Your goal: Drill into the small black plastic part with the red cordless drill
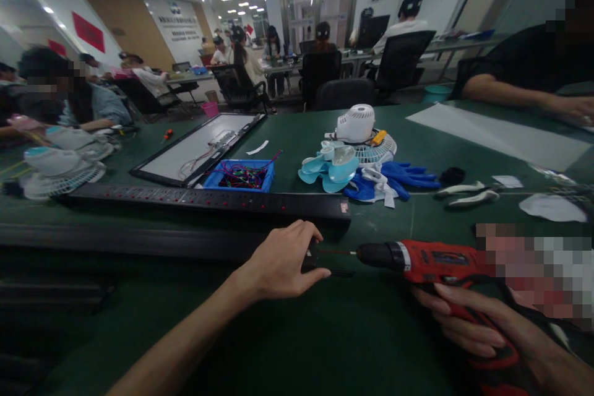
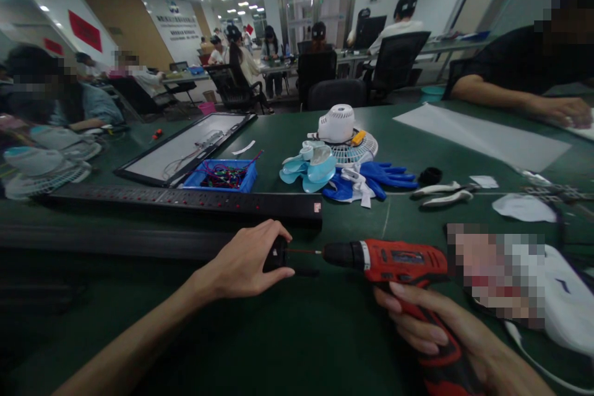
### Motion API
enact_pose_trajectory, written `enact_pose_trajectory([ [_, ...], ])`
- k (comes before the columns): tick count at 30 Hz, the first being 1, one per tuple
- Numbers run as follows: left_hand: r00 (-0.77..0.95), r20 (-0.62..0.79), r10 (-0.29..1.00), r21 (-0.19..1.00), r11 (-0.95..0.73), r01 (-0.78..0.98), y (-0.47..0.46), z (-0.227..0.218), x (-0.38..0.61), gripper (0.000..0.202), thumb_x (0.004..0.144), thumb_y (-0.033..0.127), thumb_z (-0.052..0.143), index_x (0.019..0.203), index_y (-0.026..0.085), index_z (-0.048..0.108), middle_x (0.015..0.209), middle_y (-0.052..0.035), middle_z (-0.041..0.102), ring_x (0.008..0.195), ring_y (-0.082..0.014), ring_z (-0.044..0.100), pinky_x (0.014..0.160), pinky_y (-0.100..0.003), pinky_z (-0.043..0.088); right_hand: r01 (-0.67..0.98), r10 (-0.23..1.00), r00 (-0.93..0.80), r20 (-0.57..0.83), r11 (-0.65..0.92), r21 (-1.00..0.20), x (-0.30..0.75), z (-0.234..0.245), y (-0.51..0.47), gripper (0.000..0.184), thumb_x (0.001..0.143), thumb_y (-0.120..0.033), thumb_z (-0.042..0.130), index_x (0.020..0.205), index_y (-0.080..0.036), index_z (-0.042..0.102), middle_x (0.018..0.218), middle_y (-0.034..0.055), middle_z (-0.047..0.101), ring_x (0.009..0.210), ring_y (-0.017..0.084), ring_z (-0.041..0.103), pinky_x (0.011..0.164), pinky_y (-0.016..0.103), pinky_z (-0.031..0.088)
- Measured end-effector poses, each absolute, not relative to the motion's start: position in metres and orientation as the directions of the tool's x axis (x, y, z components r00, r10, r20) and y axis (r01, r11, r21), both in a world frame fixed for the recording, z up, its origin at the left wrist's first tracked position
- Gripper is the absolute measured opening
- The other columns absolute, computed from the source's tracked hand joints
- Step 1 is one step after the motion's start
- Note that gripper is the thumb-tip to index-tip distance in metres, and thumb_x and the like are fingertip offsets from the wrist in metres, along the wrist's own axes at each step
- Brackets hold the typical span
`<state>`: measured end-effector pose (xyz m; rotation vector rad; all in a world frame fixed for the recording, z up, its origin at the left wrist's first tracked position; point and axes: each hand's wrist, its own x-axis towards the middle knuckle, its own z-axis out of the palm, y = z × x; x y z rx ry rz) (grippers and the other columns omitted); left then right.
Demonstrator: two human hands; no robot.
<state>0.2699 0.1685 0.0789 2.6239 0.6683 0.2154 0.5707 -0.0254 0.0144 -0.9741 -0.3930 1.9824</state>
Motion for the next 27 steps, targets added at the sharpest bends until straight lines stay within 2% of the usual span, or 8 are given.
enact_pose_trajectory([
  [6, 0.875, 0.037, 0.484, 0.436, -0.795, 0.421, 0.1682, 0.0802, 0.2703, 0.047, 0.090, 0.052, 0.073, 0.122, 0.022, 0.054, 0.118, -0.0064, 0.064, 0.107, -0.0255, 0.064, 0.087, -0.040, 0.053, -0.555, 0.847, -0.241, -0.473, -0.521, -0.649, 0.5686, 0.0160, -0.0257, 0.031, 0.080, -0.049, 0.082, 0.080, -0.017, 0.080, 0.040, -0.0118, 0.030, 0.036, 0.004, 0.016, 0.036, 0.015, 0.029],
  [12, 0.872, 0.030, 0.489, 0.425, -0.796, 0.431, 0.1679, 0.0810, 0.2707, 0.047, 0.090, 0.053, 0.071, 0.121, 0.022, 0.055, 0.119, -0.0070, 0.065, 0.108, -0.0262, 0.064, 0.088, -0.041, 0.053, -0.536, 0.848, -0.220, -0.482, -0.517, -0.667, 0.5660, 0.0203, -0.0233, 0.036, 0.076, -0.052, 0.085, 0.082, -0.016, 0.082, 0.040, -0.0118, 0.030, 0.036, 0.004, 0.015, 0.035, 0.015, 0.030],
  [15, 0.864, 0.040, 0.501, 0.424, -0.792, 0.440, 0.1680, 0.0796, 0.2709, 0.052, 0.089, 0.054, 0.072, 0.126, 0.023, 0.055, 0.124, -0.0072, 0.065, 0.112, -0.0269, 0.064, 0.092, -0.042, 0.053, -0.534, 0.856, -0.218, -0.469, -0.507, -0.676, 0.5651, 0.0194, -0.0234, 0.046, 0.078, -0.059, 0.080, 0.089, -0.015, 0.083, 0.040, -0.0121, 0.029, 0.036, 0.004, 0.014, 0.034, 0.016, 0.030],
  [18, 0.862, 0.055, 0.504, 0.392, -0.805, 0.446, 0.1686, 0.0766, 0.2712, 0.066, 0.084, 0.062, 0.074, 0.133, 0.021, 0.054, 0.129, -0.0084, 0.065, 0.116, -0.0292, 0.063, 0.096, -0.045, 0.053, -0.531, 0.864, -0.227, -0.450, -0.496, -0.687, 0.5649, 0.0192, -0.0237, 0.055, 0.080, -0.066, 0.074, 0.095, -0.014, 0.083, 0.040, -0.0122, 0.028, 0.035, 0.005, 0.014, 0.034, 0.017, 0.028],
  [21, 0.868, 0.056, 0.493, 0.369, -0.818, 0.441, 0.1688, 0.0742, 0.2717, 0.074, 0.081, 0.066, 0.076, 0.134, 0.020, 0.053, 0.130, -0.0088, 0.065, 0.117, -0.0306, 0.063, 0.097, -0.047, 0.053, -0.522, 0.854, -0.243, -0.460, -0.515, -0.681, 0.5657, 0.0205, -0.0231, 0.055, 0.082, -0.065, 0.072, 0.096, -0.013, 0.084, 0.039, -0.0111, 0.031, 0.035, 0.005, 0.017, 0.036, 0.017, 0.030],
  [27, 0.862, 0.035, 0.506, 0.356, -0.812, 0.462, 0.1679, 0.0729, 0.2720, 0.072, 0.083, 0.064, 0.075, 0.137, 0.021, 0.051, 0.127, -0.0096, 0.067, 0.116, -0.0307, 0.065, 0.096, -0.046, 0.053, -0.500, 0.842, -0.253, -0.476, -0.535, -0.681, 0.5702, 0.0172, -0.0235, 0.054, 0.084, -0.064, 0.070, 0.103, -0.014, 0.083, 0.039, -0.0093, 0.035, 0.035, 0.008, 0.021, 0.037, 0.020, 0.032],
])
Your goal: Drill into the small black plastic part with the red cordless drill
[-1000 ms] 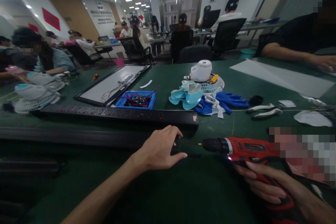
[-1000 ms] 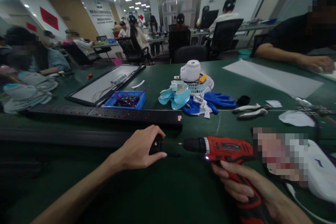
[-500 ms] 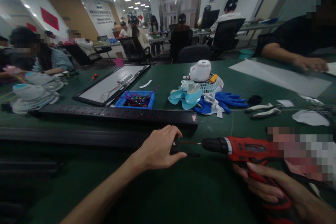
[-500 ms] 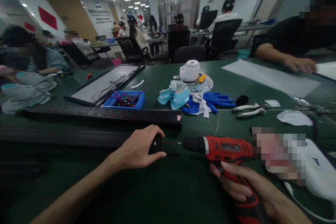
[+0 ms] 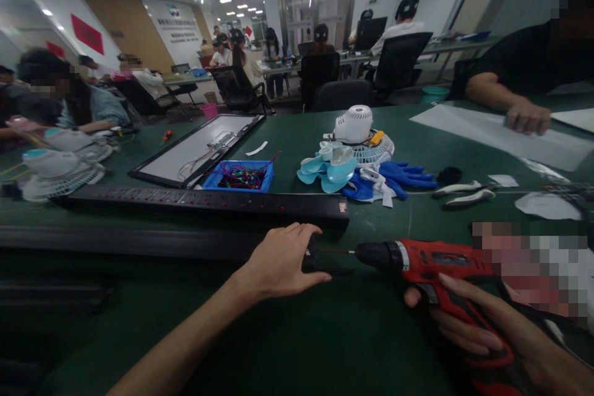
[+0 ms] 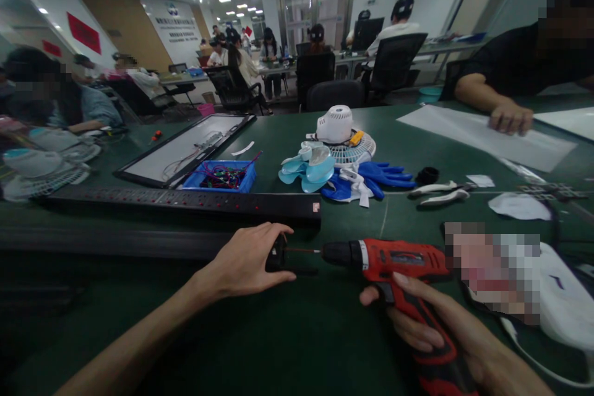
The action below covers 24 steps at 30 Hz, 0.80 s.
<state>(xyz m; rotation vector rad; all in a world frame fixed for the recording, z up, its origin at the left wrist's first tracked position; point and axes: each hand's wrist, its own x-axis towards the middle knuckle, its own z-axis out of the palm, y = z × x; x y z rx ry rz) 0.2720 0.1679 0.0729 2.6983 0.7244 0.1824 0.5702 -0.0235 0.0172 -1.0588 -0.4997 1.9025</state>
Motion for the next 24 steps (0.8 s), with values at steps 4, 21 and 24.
enact_pose_trajectory([
  [4, 0.863, 0.035, 0.504, 0.363, -0.811, 0.459, 0.1679, 0.0728, 0.2715, 0.070, 0.084, 0.061, 0.075, 0.137, 0.023, 0.051, 0.124, -0.0086, 0.068, 0.113, -0.0295, 0.066, 0.096, -0.045, 0.053, -0.482, 0.838, -0.223, -0.498, -0.539, -0.691, 0.5736, 0.0109, -0.0254, 0.053, 0.091, -0.060, 0.063, 0.108, -0.013, 0.081, 0.038, -0.0087, 0.037, 0.035, 0.008, 0.023, 0.038, 0.020, 0.031],
  [21, 0.871, 0.046, 0.488, 0.368, -0.819, 0.440, 0.1668, 0.0730, 0.2719, 0.067, 0.086, 0.060, 0.074, 0.137, 0.023, 0.051, 0.123, -0.0082, 0.068, 0.112, -0.0292, 0.065, 0.095, -0.047, 0.052, -0.489, 0.838, -0.293, -0.460, -0.545, -0.681, 0.5755, 0.0164, -0.0208, 0.058, 0.090, -0.061, 0.063, 0.106, -0.007, 0.081, 0.038, -0.0087, 0.038, 0.033, 0.007, 0.026, 0.038, 0.019, 0.034],
  [24, 0.871, 0.042, 0.489, 0.373, -0.817, 0.441, 0.1669, 0.0725, 0.2725, 0.067, 0.085, 0.060, 0.075, 0.137, 0.023, 0.051, 0.122, -0.0075, 0.068, 0.111, -0.0294, 0.065, 0.094, -0.047, 0.053, -0.549, 0.848, -0.291, -0.444, -0.528, -0.648, 0.5724, 0.0169, -0.0180, 0.058, 0.093, -0.059, 0.061, 0.100, -0.006, 0.082, 0.035, -0.0101, 0.035, 0.029, 0.004, 0.020, 0.035, 0.017, 0.031],
])
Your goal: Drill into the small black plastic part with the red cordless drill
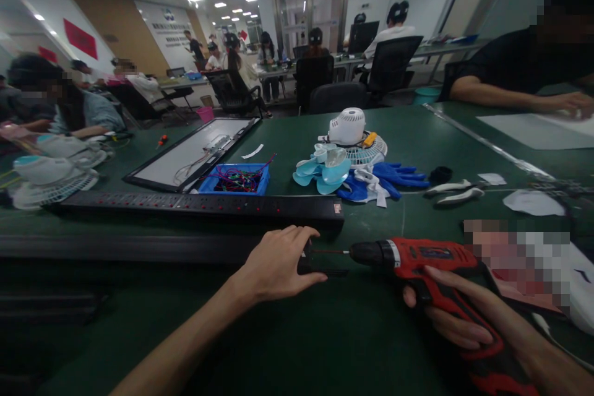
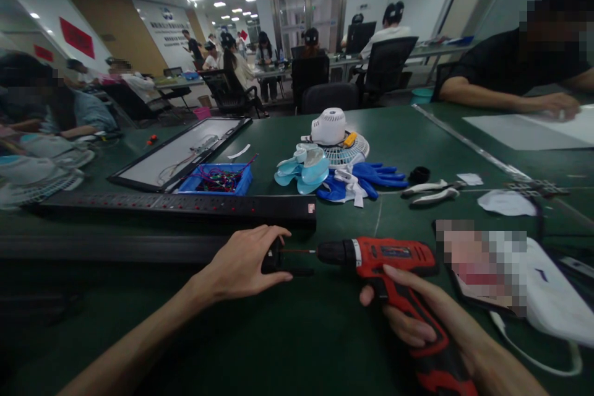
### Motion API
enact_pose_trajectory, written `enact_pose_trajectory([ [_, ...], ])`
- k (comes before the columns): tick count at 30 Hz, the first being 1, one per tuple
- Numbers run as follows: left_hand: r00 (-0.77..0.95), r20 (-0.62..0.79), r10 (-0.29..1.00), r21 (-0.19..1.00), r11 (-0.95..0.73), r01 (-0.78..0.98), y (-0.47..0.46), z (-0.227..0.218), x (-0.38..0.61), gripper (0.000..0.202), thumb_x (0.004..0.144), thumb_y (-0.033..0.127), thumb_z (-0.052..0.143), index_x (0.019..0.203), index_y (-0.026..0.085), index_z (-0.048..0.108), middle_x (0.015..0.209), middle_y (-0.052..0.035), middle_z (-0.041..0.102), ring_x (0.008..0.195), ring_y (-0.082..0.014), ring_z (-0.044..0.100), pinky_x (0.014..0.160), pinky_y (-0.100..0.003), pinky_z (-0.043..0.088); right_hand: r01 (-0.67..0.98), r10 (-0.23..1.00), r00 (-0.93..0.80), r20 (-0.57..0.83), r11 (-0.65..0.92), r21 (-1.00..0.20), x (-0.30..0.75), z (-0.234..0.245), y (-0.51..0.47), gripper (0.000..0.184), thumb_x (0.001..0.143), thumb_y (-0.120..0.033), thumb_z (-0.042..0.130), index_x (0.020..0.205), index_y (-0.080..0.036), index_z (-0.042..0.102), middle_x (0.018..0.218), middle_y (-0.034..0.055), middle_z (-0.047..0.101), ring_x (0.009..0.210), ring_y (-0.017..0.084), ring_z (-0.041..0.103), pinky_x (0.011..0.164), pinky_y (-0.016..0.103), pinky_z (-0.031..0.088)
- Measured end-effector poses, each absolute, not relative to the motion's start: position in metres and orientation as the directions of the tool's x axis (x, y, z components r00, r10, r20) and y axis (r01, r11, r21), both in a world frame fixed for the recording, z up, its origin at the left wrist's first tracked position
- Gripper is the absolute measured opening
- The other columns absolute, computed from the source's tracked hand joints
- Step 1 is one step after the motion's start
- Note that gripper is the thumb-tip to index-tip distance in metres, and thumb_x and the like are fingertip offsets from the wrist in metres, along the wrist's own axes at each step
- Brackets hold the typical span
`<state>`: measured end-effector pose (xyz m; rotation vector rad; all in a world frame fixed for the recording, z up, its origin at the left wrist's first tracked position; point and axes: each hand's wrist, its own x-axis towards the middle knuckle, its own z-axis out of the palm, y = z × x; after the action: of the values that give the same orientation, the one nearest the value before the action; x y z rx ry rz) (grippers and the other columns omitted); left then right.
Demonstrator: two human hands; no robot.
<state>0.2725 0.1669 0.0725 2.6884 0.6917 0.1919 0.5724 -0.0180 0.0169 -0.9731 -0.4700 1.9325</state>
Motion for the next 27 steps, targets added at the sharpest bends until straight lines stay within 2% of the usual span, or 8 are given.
enact_pose_trajectory([
  [4, 0.871, 0.047, 0.489, 0.366, -0.820, 0.441, 0.168, 0.071, 0.273, 0.067, 0.085, 0.059, 0.076, 0.136, 0.024, 0.051, 0.120, -0.0071, 0.069, 0.108, -0.0286, 0.066, 0.092, -0.046, 0.053, -0.597, 0.861, -0.306, -0.407, -0.507, -0.623, 0.570, 0.017, -0.018, 0.057, 0.089, -0.059, 0.064, 0.094, -0.006, 0.082, 0.033, -0.0101, 0.034, 0.027, 0.004, 0.019, 0.033, 0.017, 0.030],
  [9, 0.870, 0.052, 0.491, 0.374, -0.817, 0.439, 0.168, 0.071, 0.272, 0.067, 0.085, 0.060, 0.075, 0.137, 0.025, 0.051, 0.120, -0.0066, 0.069, 0.108, -0.0282, 0.066, 0.093, -0.046, 0.053, -0.617, 0.869, -0.284, -0.405, -0.489, -0.617, 0.574, 0.013, -0.022, 0.052, 0.092, -0.053, 0.062, 0.105, -0.007, 0.081, 0.037, -0.0107, 0.036, 0.031, 0.004, 0.019, 0.037, 0.016, 0.034],
  [14, 0.869, 0.040, 0.493, 0.379, -0.812, 0.443, 0.168, 0.073, 0.271, 0.067, 0.085, 0.061, 0.074, 0.137, 0.025, 0.051, 0.120, -0.0067, 0.069, 0.109, -0.0279, 0.066, 0.093, -0.045, 0.053, -0.548, 0.837, -0.345, -0.425, -0.547, -0.632, 0.583, 0.002, -0.023, 0.063, 0.093, -0.062, 0.057, 0.114, -0.006, 0.078, 0.037, -0.0069, 0.044, 0.030, 0.007, 0.030, 0.039, 0.019, 0.042],
  [17, 0.869, 0.039, 0.494, 0.377, -0.813, 0.445, 0.168, 0.073, 0.271, 0.067, 0.086, 0.062, 0.073, 0.137, 0.025, 0.051, 0.120, -0.0065, 0.068, 0.109, -0.0278, 0.066, 0.094, -0.045, 0.053, -0.554, 0.845, -0.331, -0.420, -0.534, -0.639, 0.583, 0.000, -0.022, 0.064, 0.093, -0.062, 0.057, 0.110, -0.005, 0.079, 0.037, -0.0052, 0.046, 0.030, 0.008, 0.033, 0.039, 0.020, 0.044],
  [22, 0.870, 0.036, 0.492, 0.375, -0.813, 0.445, 0.169, 0.071, 0.272, 0.069, 0.084, 0.061, 0.075, 0.137, 0.026, 0.050, 0.120, -0.0059, 0.069, 0.108, -0.0278, 0.067, 0.092, -0.045, 0.053, -0.564, 0.866, -0.302, -0.399, -0.499, -0.658, 0.575, 0.007, -0.021, 0.051, 0.092, -0.055, 0.064, 0.097, -0.007, 0.081, 0.035, -0.0095, 0.037, 0.028, 0.004, 0.023, 0.035, 0.016, 0.040],
  [25, 0.872, 0.047, 0.487, 0.359, -0.823, 0.440, 0.169, 0.070, 0.272, 0.068, 0.084, 0.061, 0.076, 0.136, 0.025, 0.051, 0.120, -0.0060, 0.069, 0.109, -0.0282, 0.066, 0.092, -0.045, 0.053, -0.581, 0.882, -0.236, -0.408, -0.464, -0.668, 0.572, 0.011, -0.023, 0.034, 0.095, -0.040, 0.067, 0.097, -0.010, 0.081, 0.038, -0.0121, 0.034, 0.032, 0.002, 0.014, 0.036, 0.012, 0.037],
  [27, 0.874, 0.056, 0.482, 0.352, -0.829, 0.435, 0.169, 0.069, 0.272, 0.067, 0.084, 0.061, 0.076, 0.136, 0.025, 0.051, 0.121, -0.0061, 0.068, 0.109, -0.0279, 0.066, 0.092, -0.044, 0.053, -0.588, 0.883, -0.201, -0.423, -0.454, -0.669, 0.570, 0.013, -0.024, 0.023, 0.094, -0.032, 0.069, 0.099, -0.012, 0.081, 0.041, -0.0119, 0.039, 0.034, 0.002, 0.010, 0.037, 0.011, 0.037],
])
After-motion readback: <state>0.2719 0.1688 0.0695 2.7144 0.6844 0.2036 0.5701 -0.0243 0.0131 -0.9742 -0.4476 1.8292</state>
